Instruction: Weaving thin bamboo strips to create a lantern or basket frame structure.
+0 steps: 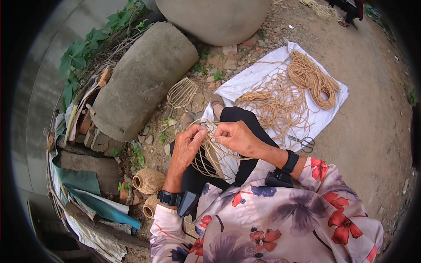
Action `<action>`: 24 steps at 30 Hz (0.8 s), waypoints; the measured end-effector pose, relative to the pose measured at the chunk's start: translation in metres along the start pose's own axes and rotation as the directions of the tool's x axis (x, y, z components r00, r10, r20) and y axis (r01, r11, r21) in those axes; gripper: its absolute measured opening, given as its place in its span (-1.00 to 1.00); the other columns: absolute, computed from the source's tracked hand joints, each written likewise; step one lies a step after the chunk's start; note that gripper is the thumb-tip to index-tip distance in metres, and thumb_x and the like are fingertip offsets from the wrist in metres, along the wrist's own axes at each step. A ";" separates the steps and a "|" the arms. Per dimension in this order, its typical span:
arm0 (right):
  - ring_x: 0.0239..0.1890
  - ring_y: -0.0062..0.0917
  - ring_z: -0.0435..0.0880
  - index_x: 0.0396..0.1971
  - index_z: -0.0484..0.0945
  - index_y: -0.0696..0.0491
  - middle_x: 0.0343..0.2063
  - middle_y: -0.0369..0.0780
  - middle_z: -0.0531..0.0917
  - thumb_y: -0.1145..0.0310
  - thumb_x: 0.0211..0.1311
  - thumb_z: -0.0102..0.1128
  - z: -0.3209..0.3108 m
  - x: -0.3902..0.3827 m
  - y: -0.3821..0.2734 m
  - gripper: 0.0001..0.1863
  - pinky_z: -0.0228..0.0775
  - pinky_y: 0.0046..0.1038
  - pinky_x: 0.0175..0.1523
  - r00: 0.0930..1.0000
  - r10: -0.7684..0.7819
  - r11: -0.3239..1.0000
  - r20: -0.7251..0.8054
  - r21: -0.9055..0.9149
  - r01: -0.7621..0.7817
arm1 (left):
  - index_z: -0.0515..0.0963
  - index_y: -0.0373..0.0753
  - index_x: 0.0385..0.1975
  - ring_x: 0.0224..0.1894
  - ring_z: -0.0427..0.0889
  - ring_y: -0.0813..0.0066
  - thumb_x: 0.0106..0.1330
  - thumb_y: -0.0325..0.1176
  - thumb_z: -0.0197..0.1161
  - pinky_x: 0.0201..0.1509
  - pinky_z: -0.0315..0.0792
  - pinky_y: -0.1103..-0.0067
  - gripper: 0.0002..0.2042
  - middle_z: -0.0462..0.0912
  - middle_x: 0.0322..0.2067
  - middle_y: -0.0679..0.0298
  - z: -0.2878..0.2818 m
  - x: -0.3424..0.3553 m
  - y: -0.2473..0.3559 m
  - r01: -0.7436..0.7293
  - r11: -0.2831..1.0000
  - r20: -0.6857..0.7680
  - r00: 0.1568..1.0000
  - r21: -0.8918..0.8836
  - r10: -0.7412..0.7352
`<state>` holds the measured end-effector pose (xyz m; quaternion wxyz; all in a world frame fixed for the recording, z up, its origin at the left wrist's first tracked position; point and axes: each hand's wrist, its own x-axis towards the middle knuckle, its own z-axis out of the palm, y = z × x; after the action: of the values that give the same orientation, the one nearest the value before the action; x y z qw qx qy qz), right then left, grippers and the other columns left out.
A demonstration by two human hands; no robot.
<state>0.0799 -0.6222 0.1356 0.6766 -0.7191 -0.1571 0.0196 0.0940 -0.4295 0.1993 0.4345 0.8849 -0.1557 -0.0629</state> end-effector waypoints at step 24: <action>-0.54 -0.05 0.58 -0.32 0.46 0.06 -0.72 -0.06 0.52 0.28 0.20 0.14 -0.023 -0.063 -0.005 -0.82 0.36 -0.07 -0.36 0.986 -0.029 0.917 0.166 -0.388 0.093 | 0.58 -0.35 -0.43 -0.43 0.59 0.56 0.06 -0.43 0.38 -0.30 0.47 0.57 -0.84 0.65 -0.48 0.25 0.010 0.005 -0.007 -0.022 0.999 -0.016 1.000 0.042 0.023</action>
<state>0.0245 -0.6605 0.1305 0.5037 -0.8316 -0.2328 0.0228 0.0979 -0.4344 0.1876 0.4178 0.8925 -0.1634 -0.0477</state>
